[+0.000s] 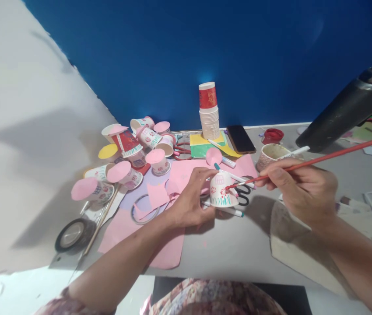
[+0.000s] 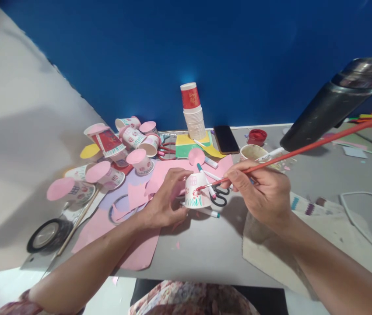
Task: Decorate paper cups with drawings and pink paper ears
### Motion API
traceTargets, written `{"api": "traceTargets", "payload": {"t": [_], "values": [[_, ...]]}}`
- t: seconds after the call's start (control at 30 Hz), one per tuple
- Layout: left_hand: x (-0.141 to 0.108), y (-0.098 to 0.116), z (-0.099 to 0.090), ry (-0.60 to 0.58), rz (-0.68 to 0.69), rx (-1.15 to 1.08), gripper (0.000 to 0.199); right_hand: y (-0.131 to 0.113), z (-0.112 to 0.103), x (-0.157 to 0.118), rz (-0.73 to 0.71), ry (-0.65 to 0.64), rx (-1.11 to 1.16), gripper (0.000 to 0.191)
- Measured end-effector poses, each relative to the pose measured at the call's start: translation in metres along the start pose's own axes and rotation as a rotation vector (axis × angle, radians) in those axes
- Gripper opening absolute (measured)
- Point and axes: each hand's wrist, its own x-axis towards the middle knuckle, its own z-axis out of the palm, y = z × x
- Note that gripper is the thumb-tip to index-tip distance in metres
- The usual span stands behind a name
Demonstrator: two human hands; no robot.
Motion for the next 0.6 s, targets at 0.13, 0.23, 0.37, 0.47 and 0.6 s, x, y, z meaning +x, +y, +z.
{"api": "traceTargets", "payload": {"t": [0.13,0.23,0.37,0.47,0.6], "values": [[0.0,0.001,-0.001,-0.009,0.008,0.009,0.074,0.001,-0.001,0.0,-0.04,0.0,-0.036,0.021],[0.001,0.002,-0.001,-0.001,0.02,0.008,0.075,0.001,-0.001,0.0,-0.053,-0.007,-0.052,0.021],[0.0,-0.001,-0.002,-0.005,0.02,0.028,0.077,0.004,-0.002,0.0,-0.027,0.025,-0.03,0.018],[0.0,-0.001,-0.002,0.003,0.018,0.02,0.077,0.006,-0.006,0.004,-0.006,0.107,-0.015,0.018],[0.0,0.003,-0.002,0.053,-0.042,-0.045,0.075,0.011,-0.02,0.017,0.003,0.279,0.021,0.023]]}}
